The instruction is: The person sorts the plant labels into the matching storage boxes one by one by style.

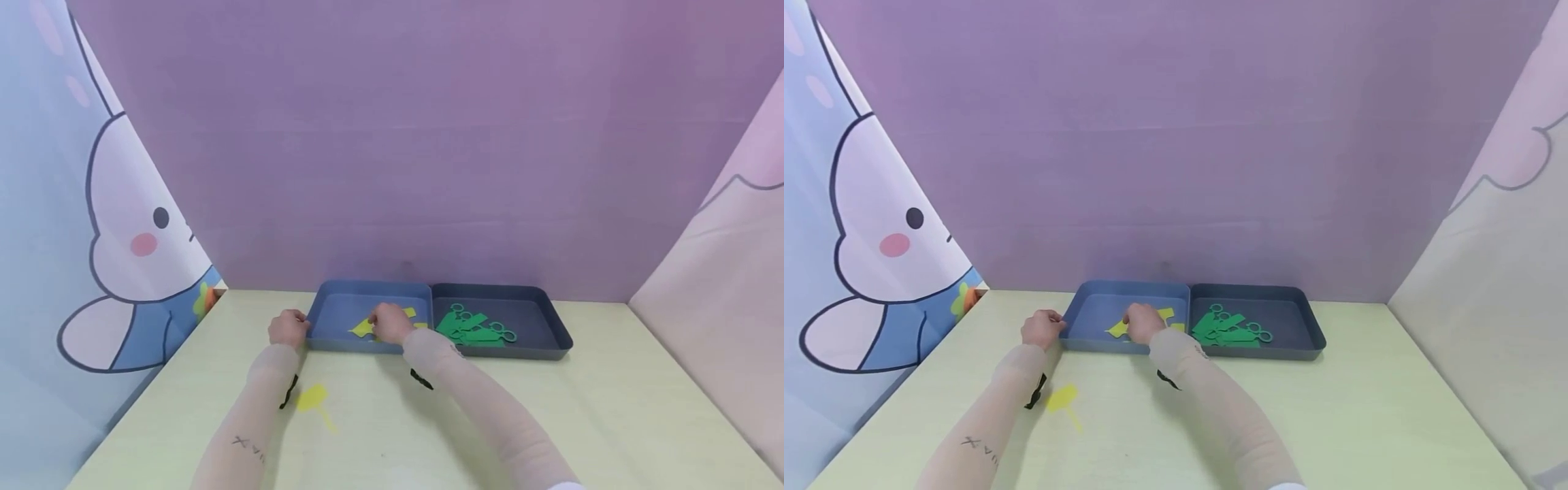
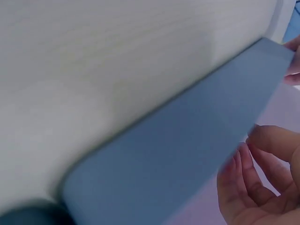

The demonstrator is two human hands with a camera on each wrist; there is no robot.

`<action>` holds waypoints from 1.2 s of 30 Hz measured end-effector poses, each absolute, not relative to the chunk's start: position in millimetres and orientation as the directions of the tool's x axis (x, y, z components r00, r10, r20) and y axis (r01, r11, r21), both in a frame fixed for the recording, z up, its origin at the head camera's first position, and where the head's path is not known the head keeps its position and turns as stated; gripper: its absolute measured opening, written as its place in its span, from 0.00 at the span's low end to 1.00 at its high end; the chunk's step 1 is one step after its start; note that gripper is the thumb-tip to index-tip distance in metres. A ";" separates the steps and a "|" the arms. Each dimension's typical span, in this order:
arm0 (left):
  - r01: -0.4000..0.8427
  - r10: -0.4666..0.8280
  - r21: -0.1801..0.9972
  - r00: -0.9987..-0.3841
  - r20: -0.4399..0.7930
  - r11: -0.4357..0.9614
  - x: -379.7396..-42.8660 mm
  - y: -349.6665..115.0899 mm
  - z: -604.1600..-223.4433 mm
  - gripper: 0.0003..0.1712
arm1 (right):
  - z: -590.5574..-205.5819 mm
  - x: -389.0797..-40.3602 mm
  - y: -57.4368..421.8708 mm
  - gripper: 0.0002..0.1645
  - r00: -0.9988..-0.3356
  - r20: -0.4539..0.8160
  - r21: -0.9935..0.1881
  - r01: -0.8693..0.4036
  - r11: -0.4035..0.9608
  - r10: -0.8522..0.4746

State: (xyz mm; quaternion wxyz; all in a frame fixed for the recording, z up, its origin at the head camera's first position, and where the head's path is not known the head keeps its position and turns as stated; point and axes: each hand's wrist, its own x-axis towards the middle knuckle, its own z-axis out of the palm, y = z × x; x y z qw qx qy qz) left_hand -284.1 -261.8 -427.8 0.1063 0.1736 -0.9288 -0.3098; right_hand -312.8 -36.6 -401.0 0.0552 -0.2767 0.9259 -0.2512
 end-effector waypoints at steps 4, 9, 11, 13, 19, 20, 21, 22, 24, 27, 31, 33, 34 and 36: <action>-0.241 -0.373 0.605 -0.922 0.101 0.759 -282.4 -262.9 -426.6 0.11 | -388.5 -302.2 -40.5 0.16 -0.835 0.052 -0.493 -0.498 0.713 -0.547; -0.235 -0.359 0.595 -0.928 0.098 0.768 -282.4 -262.8 -425.7 0.12 | -373.3 -283.8 -44.0 0.15 -0.808 0.071 -0.454 -0.548 0.703 -0.585; -0.232 -0.354 0.591 -0.930 0.099 0.773 -282.6 -262.3 -425.3 0.12 | -369.6 -274.8 -45.1 0.14 -0.787 0.086 -0.429 -0.583 0.690 -0.611; -0.230 -0.349 0.587 -0.932 0.097 0.776 -283.0 -262.0 -425.1 0.12 | -367.3 -266.2 -46.5 0.08 -0.762 0.090 -0.419 -0.613 0.669 -0.642; -0.235 -0.352 0.583 -0.931 0.094 0.778 -284.5 -262.4 -427.3 0.12 | -367.4 -242.9 -53.2 0.05 -0.721 0.058 -0.437 -0.640 0.632 -0.690; -0.237 -0.354 0.583 -0.931 0.093 0.777 -284.9 -262.9 -428.1 0.12 | -368.2 -239.4 -54.7 0.08 -0.721 0.041 -0.438 -0.635 0.637 -0.691; -0.239 -0.356 0.584 -0.930 0.092 0.776 -285.5 -263.6 -428.9 0.12 | -369.7 -236.5 -56.6 0.08 -0.719 0.019 -0.439 -0.630 0.640 -0.695; -0.242 -0.358 0.584 -0.929 0.091 0.775 -286.0 -264.2 -429.5 0.11 | -371.2 -233.4 -58.5 0.09 -0.716 0.002 -0.437 -0.629 0.643 -0.698; -0.245 -0.364 0.586 -0.927 0.091 0.773 -287.5 -265.4 -430.8 0.11 | -375.5 -227.8 -61.9 0.13 -0.712 -0.034 -0.447 -0.617 0.647 -0.702; -0.245 -0.365 0.588 -0.926 0.093 0.771 -288.0 -266.1 -431.4 0.11 | -383.8 -220.2 -67.7 0.13 -0.692 -0.075 -0.453 -0.618 0.642 -0.718; -0.246 -0.370 0.587 -0.924 0.099 0.771 -286.8 -264.9 -430.7 0.11 | -391.8 -209.2 -74.3 0.12 -0.656 -0.091 -0.429 -0.654 0.624 -0.750; -0.247 -0.371 0.584 -0.923 0.101 0.773 -286.3 -264.5 -430.6 0.11 | -394.1 -203.8 -76.9 0.12 -0.644 -0.092 -0.400 -0.675 0.620 -0.760; -0.249 -0.374 0.585 -0.922 0.101 0.772 -286.1 -264.4 -430.5 0.11 | -395.5 -201.6 -78.1 0.11 -0.645 -0.097 -0.386 -0.678 0.626 -0.758; -0.250 -0.375 0.586 -0.922 0.100 0.771 -285.8 -264.7 -430.7 0.12 | -398.9 -197.4 -80.3 0.11 -0.655 -0.107 -0.363 -0.675 0.642 -0.748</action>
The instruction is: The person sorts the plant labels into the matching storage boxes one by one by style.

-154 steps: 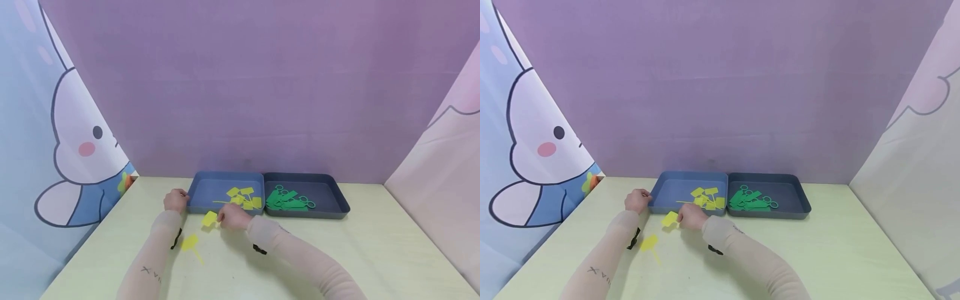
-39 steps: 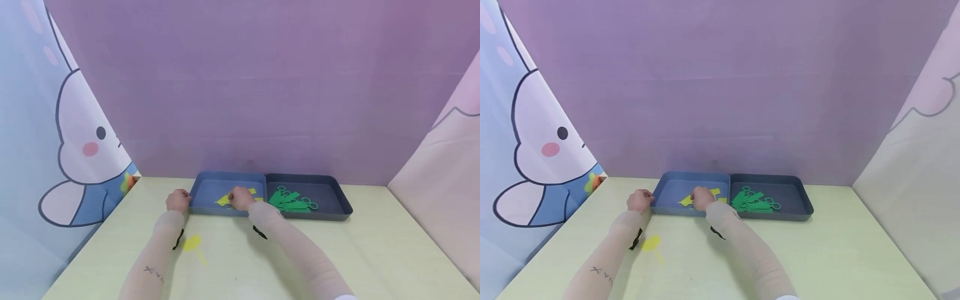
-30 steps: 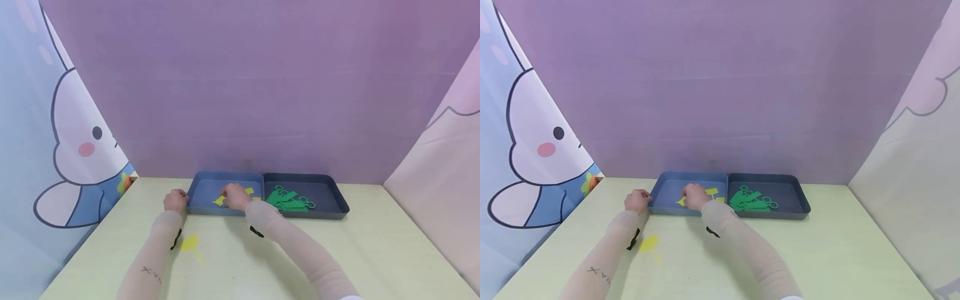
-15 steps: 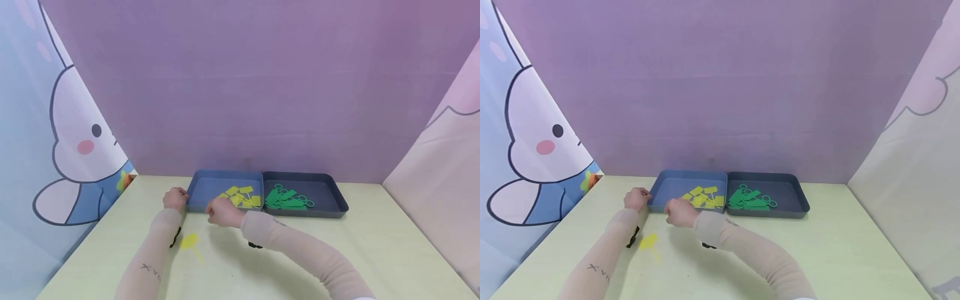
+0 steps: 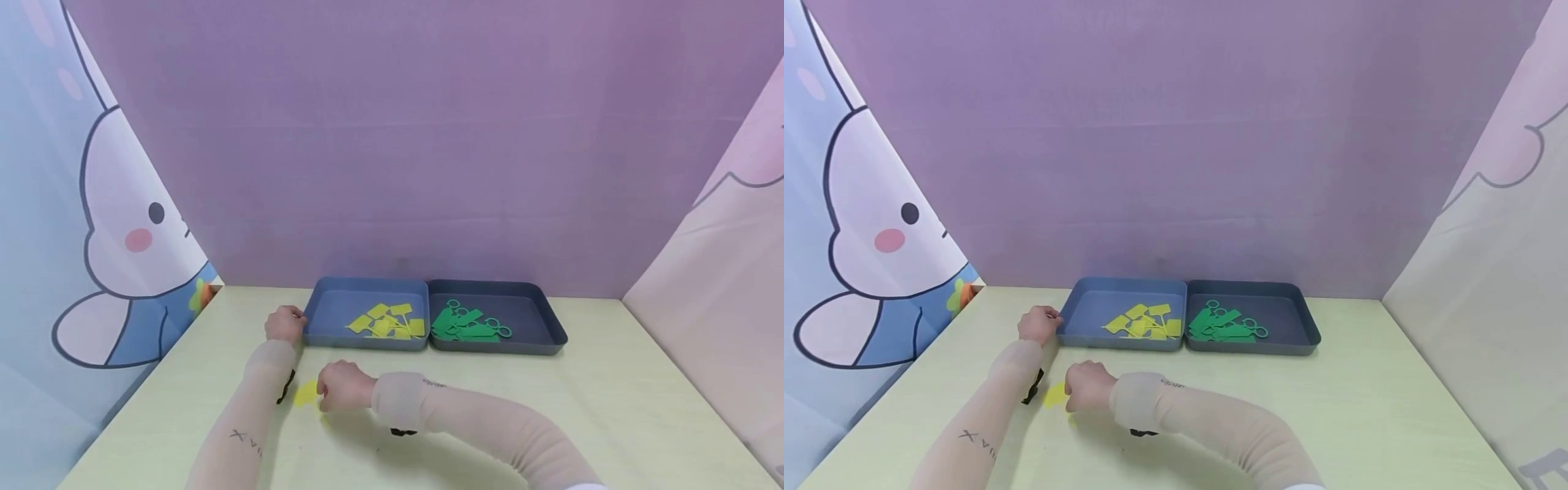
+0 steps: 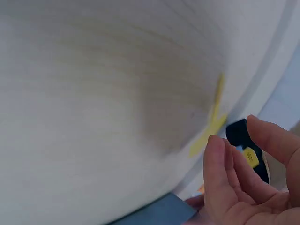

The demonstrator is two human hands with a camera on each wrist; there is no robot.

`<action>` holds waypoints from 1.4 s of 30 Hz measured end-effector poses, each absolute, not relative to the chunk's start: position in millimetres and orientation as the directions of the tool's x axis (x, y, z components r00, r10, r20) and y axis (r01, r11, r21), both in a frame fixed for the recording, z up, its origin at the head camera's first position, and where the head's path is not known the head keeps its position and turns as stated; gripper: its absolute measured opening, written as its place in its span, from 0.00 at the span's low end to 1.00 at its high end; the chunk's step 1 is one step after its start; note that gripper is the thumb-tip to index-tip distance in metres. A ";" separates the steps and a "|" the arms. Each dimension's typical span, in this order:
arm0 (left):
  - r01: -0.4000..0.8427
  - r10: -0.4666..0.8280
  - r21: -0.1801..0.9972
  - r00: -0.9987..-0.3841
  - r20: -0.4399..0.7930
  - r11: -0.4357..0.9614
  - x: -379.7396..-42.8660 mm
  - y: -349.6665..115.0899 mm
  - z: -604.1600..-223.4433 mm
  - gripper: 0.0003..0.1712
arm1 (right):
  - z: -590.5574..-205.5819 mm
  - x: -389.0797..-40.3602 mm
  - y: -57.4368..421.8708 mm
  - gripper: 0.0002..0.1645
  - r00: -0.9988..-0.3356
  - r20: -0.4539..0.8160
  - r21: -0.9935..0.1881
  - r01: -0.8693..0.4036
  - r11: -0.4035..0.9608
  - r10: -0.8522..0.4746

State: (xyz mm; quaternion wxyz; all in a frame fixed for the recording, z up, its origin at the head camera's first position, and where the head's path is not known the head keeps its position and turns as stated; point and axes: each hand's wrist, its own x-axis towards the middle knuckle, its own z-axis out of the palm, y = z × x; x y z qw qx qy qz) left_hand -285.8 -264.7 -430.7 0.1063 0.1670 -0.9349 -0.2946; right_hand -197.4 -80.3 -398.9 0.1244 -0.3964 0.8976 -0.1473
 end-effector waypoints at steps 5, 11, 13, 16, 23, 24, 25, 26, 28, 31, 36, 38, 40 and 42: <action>-0.234 -0.361 0.578 -0.926 0.114 0.782 -284.7 -265.9 -430.2 0.12 | -409.4 -189.0 -85.4 0.12 -0.712 -0.153 -0.350 -0.609 0.712 -0.685; -0.233 -0.361 0.583 -0.926 0.112 0.778 -282.5 -264.3 -428.2 0.12 | -418.7 -181.7 -88.1 0.17 -0.750 -0.139 -0.336 -0.579 0.743 -0.647; -0.236 -0.363 0.588 -0.926 0.105 0.774 -282.2 -264.0 -428.3 0.12 | -421.6 -181.2 -89.6 0.17 -0.746 -0.103 -0.314 -0.603 0.733 -0.658; -0.240 -0.365 0.590 -0.926 0.100 0.771 -282.5 -264.4 -429.9 0.12 | -425.5 -181.5 -91.7 0.17 -0.737 -0.072 -0.287 -0.630 0.722 -0.672; -0.239 -0.369 0.596 -0.923 0.105 0.767 -281.6 -264.1 -429.2 0.13 | -430.0 -189.2 -92.0 0.08 -0.744 -0.099 -0.349 -0.596 0.723 -0.661; -0.238 -0.369 0.594 -0.923 0.108 0.769 -281.7 -264.3 -429.2 0.13 | -429.6 -190.8 -91.6 0.06 -0.747 -0.105 -0.369 -0.584 0.723 -0.657; -0.239 -0.371 0.594 -0.922 0.108 0.768 -281.8 -264.4 -429.1 0.13 | -428.9 -192.2 -91.1 0.05 -0.748 -0.108 -0.384 -0.576 0.722 -0.655; -0.239 -0.371 0.593 -0.922 0.109 0.769 -282.0 -264.6 -429.0 0.13 | -428.1 -193.6 -90.5 0.05 -0.751 -0.115 -0.400 -0.564 0.723 -0.650; -0.234 -0.367 0.590 -0.923 0.114 0.773 -282.9 -265.2 -429.3 0.13 | -426.5 -195.7 -89.3 0.04 -0.759 -0.127 -0.427 -0.540 0.725 -0.639; -0.225 -0.360 0.596 -0.926 0.116 0.771 -284.1 -265.5 -429.7 0.13 | -425.2 -198.5 -88.1 0.05 -0.764 -0.136 -0.438 -0.525 0.730 -0.631; -0.221 -0.358 0.595 -0.926 0.122 0.773 -284.4 -266.2 -431.1 0.13 | -424.8 -201.3 -87.6 0.05 -0.749 -0.154 -0.418 -0.542 0.729 -0.645; -0.221 -0.358 0.592 -0.925 0.124 0.775 -284.3 -266.4 -431.5 0.13 | -424.8 -201.8 -87.5 0.06 -0.744 -0.160 -0.405 -0.550 0.731 -0.649; -0.219 -0.357 0.591 -0.925 0.127 0.777 -284.7 -266.6 -432.0 0.13 | -424.1 -202.2 -87.2 0.06 -0.740 -0.165 -0.388 -0.559 0.732 -0.652; -0.216 -0.355 0.589 -0.926 0.130 0.779 -285.1 -266.3 -432.0 0.13 | -423.3 -202.5 -86.3 0.06 -0.733 -0.172 -0.374 -0.569 0.732 -0.658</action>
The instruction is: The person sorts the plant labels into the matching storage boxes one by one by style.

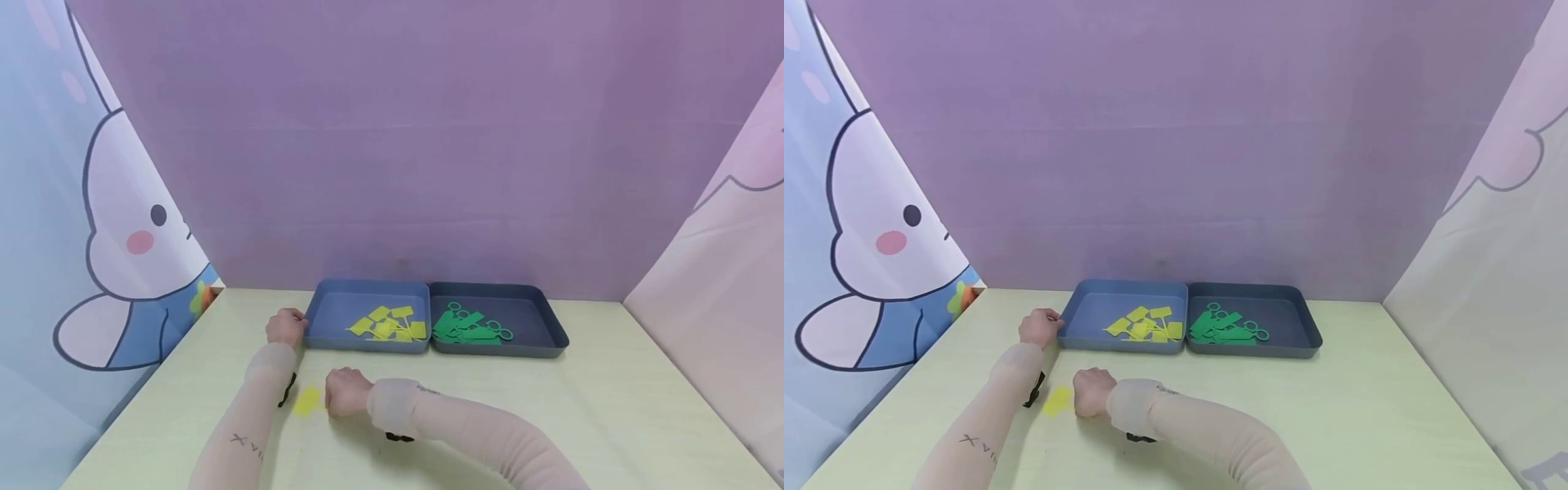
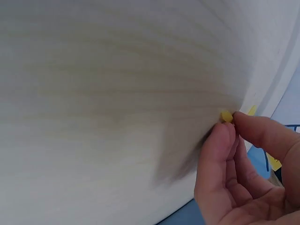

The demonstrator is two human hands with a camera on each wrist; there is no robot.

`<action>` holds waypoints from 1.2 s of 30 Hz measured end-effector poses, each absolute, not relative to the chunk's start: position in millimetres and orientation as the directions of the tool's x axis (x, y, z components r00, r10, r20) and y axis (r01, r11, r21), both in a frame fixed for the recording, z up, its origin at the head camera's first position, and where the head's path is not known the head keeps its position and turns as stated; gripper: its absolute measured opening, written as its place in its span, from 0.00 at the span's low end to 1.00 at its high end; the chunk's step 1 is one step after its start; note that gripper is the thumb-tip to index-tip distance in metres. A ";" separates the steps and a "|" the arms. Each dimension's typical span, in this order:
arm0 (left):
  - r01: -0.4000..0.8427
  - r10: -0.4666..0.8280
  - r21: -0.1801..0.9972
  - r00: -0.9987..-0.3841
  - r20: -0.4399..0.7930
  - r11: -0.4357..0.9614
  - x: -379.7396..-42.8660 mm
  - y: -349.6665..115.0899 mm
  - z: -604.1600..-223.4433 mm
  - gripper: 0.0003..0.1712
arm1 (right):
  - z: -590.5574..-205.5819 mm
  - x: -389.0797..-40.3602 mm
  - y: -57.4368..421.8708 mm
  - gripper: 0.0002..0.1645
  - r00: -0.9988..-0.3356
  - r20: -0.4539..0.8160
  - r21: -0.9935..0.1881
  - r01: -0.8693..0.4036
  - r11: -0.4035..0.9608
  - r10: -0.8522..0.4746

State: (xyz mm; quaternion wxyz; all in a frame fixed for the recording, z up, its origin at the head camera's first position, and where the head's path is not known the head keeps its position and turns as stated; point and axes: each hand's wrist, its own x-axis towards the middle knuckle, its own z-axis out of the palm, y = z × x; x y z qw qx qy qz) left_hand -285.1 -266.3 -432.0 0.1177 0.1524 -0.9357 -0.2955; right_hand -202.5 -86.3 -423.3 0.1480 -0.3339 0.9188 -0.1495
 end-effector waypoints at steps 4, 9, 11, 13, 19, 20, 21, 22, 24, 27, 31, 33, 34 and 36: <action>-0.212 -0.352 0.587 -0.927 0.134 0.781 -285.8 -266.9 -431.5 0.12 | -420.4 -203.5 -83.0 0.04 -0.714 -0.188 -0.362 -0.588 0.724 -0.674; -0.210 -0.353 0.592 -0.926 0.136 0.778 -285.7 -267.6 -433.2 0.11 | -419.5 -206.0 -75.8 0.04 -0.698 -0.197 -0.375 -0.595 0.711 -0.688; -0.211 -0.355 0.597 -0.925 0.134 0.774 -285.6 -267.5 -433.2 0.11 | -420.0 -207.8 -73.4 0.04 -0.697 -0.199 -0.378 -0.594 0.710 -0.689; -0.211 -0.355 0.598 -0.925 0.132 0.773 -285.2 -266.8 -432.3 0.11 | -420.1 -209.5 -71.3 0.03 -0.696 -0.202 -0.382 -0.591 0.710 -0.689; -0.221 -0.359 0.601 -0.926 0.119 0.768 -283.2 -263.9 -428.9 0.11 | -417.7 -211.5 -67.0 0.04 -0.693 -0.217 -0.384 -0.588 0.712 -0.688; -0.222 -0.359 0.599 -0.926 0.118 0.770 -283.0 -263.6 -428.7 0.11 | -416.8 -212.1 -66.4 0.04 -0.692 -0.215 -0.380 -0.591 0.712 -0.689; -0.221 -0.357 0.596 -0.926 0.119 0.772 -282.8 -263.4 -428.3 0.11 | -415.5 -212.5 -65.6 0.04 -0.691 -0.212 -0.381 -0.592 0.710 -0.691; -0.222 -0.356 0.593 -0.927 0.118 0.774 -282.5 -263.1 -428.1 0.11 | -414.4 -213.0 -64.6 0.05 -0.690 -0.209 -0.379 -0.596 0.708 -0.692; -0.223 -0.355 0.588 -0.927 0.118 0.777 -282.0 -262.3 -427.4 0.11 | -412.1 -213.8 -62.5 0.06 -0.689 -0.202 -0.374 -0.602 0.705 -0.696; -0.221 -0.351 0.584 -0.929 0.117 0.781 -282.0 -261.6 -426.4 0.12 | -408.6 -215.3 -58.5 0.07 -0.689 -0.191 -0.377 -0.606 0.700 -0.699; -0.219 -0.346 0.582 -0.931 0.116 0.783 -282.2 -261.6 -426.0 0.12 | -401.7 -220.0 -51.5 0.07 -0.688 -0.179 -0.386 -0.609 0.693 -0.704; -0.218 -0.344 0.582 -0.932 0.114 0.783 -282.3 -262.3 -426.8 0.12 | -397.4 -223.9 -47.7 0.07 -0.693 -0.168 -0.394 -0.605 0.692 -0.701; -0.218 -0.345 0.582 -0.932 0.114 0.783 -282.3 -262.7 -427.4 0.12 | -395.3 -226.3 -46.0 0.07 -0.696 -0.163 -0.400 -0.601 0.692 -0.700; -0.225 -0.350 0.586 -0.931 0.108 0.779 -283.0 -263.8 -429.3 0.12 | -391.3 -230.7 -42.7 0.07 -0.699 -0.161 -0.436 -0.582 0.686 -0.696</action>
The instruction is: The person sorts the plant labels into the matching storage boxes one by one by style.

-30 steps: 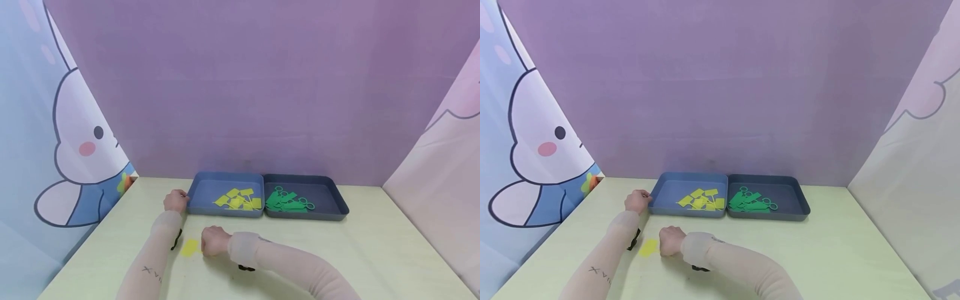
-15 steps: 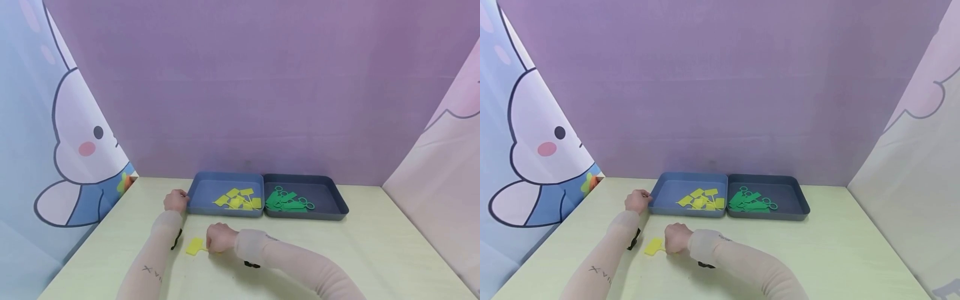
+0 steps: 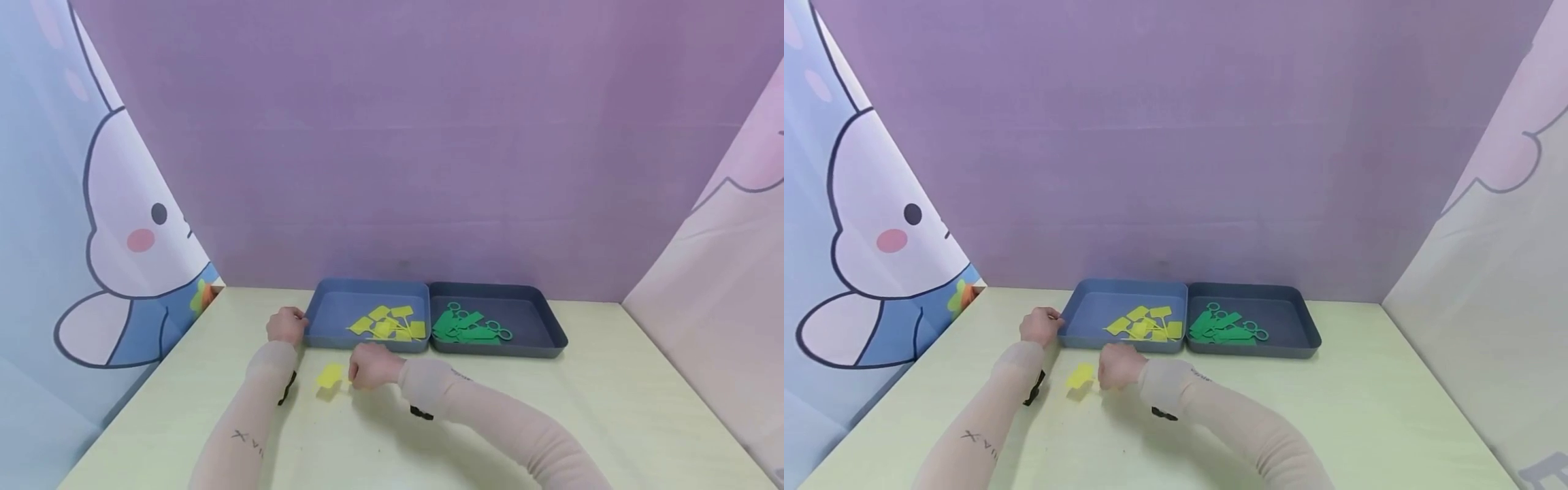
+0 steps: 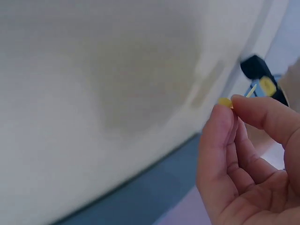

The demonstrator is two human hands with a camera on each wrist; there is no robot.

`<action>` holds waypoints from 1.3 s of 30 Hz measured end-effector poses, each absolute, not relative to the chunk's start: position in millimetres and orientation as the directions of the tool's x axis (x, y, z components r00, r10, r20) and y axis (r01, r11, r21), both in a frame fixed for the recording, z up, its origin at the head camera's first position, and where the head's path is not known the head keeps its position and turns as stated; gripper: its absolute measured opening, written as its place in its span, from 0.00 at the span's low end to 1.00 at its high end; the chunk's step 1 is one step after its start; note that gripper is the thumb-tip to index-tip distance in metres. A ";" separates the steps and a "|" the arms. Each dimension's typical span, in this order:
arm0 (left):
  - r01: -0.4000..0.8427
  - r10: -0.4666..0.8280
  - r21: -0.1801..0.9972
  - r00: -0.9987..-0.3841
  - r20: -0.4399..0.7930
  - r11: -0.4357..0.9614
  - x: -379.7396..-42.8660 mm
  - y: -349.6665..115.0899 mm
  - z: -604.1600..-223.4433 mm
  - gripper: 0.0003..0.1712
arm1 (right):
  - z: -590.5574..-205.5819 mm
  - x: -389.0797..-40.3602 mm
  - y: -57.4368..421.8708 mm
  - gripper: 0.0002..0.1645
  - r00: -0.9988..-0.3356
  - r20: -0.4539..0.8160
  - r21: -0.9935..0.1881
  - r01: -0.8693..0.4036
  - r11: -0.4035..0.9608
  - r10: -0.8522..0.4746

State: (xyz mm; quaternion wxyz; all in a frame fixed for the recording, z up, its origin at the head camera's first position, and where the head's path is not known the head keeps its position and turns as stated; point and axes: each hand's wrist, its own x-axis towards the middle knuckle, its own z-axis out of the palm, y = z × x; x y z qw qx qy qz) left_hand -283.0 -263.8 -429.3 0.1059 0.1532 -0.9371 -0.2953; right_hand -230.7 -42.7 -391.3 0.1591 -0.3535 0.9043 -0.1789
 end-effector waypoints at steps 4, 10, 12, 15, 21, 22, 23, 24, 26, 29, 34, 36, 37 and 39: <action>-0.233 -0.358 0.585 -0.928 0.106 0.777 -285.3 -266.5 -432.1 0.11 | -384.1 -241.0 -37.4 0.10 -0.709 -0.162 -0.471 -0.556 0.685 -0.687; -0.239 -0.366 0.587 -0.925 0.105 0.774 -286.1 -268.8 -433.4 0.10 | -374.5 -257.8 -27.7 0.10 -0.732 -0.142 -0.503 -0.527 0.686 -0.666; -0.244 -0.369 0.593 -0.924 0.098 0.768 -286.0 -269.5 -433.4 0.10 | -371.9 -264.2 -23.6 0.15 -0.740 -0.138 -0.520 -0.511 0.684 -0.658; -0.248 -0.373 0.599 -0.923 0.092 0.761 -285.9 -270.1 -433.3 0.11 | -368.4 -274.2 -16.7 0.22 -0.759 -0.123 -0.537 -0.491 0.686 -0.639; -0.244 -0.371 0.605 -0.924 0.093 0.758 -285.9 -269.9 -432.9 0.11 | -364.8 -291.6 -5.0 0.27 -0.811 -0.111 -0.565 -0.424 0.708 -0.574; -0.244 -0.372 0.605 -0.923 0.094 0.758 -286.0 -269.5 -432.7 0.11 | -365.1 -294.4 -3.6 0.27 -0.817 -0.110 -0.568 -0.415 0.711 -0.566; -0.241 -0.369 0.603 -0.925 0.096 0.761 -285.8 -269.2 -432.5 0.12 | -365.5 -296.9 -2.2 0.27 -0.825 -0.101 -0.565 -0.412 0.715 -0.555; -0.240 -0.368 0.602 -0.925 0.096 0.761 -285.8 -268.9 -432.3 0.12 | -366.2 -299.3 -0.9 0.27 -0.831 -0.093 -0.558 -0.412 0.720 -0.548; -0.237 -0.365 0.601 -0.926 0.099 0.763 -285.7 -268.2 -431.9 0.12 | -368.3 -303.8 1.5 0.27 -0.843 -0.075 -0.557 -0.407 0.724 -0.532; -0.233 -0.362 0.598 -0.926 0.104 0.767 -285.6 -267.7 -431.5 0.12 | -373.3 -309.8 4.6 0.26 -0.859 -0.053 -0.552 -0.400 0.731 -0.510; -0.240 -0.369 0.606 -0.924 0.096 0.758 -284.8 -266.4 -429.6 0.12 | -383.2 -316.2 7.3 0.27 -0.885 -0.045 -0.553 -0.365 0.749 -0.464; -0.240 -0.371 0.610 -0.924 0.095 0.755 -284.8 -266.0 -429.5 0.12 | -387.4 -318.5 7.4 0.27 -0.896 -0.037 -0.535 -0.356 0.766 -0.442; -0.242 -0.373 0.613 -0.923 0.094 0.753 -284.7 -265.6 -429.2 0.11 | -389.4 -319.6 7.2 0.27 -0.902 -0.035 -0.523 -0.350 0.777 -0.429; -0.238 -0.372 0.609 -0.923 0.101 0.757 -285.1 -265.5 -429.2 0.11 | -393.8 -322.2 6.4 0.28 -0.916 -0.026 -0.488 -0.339 0.804 -0.401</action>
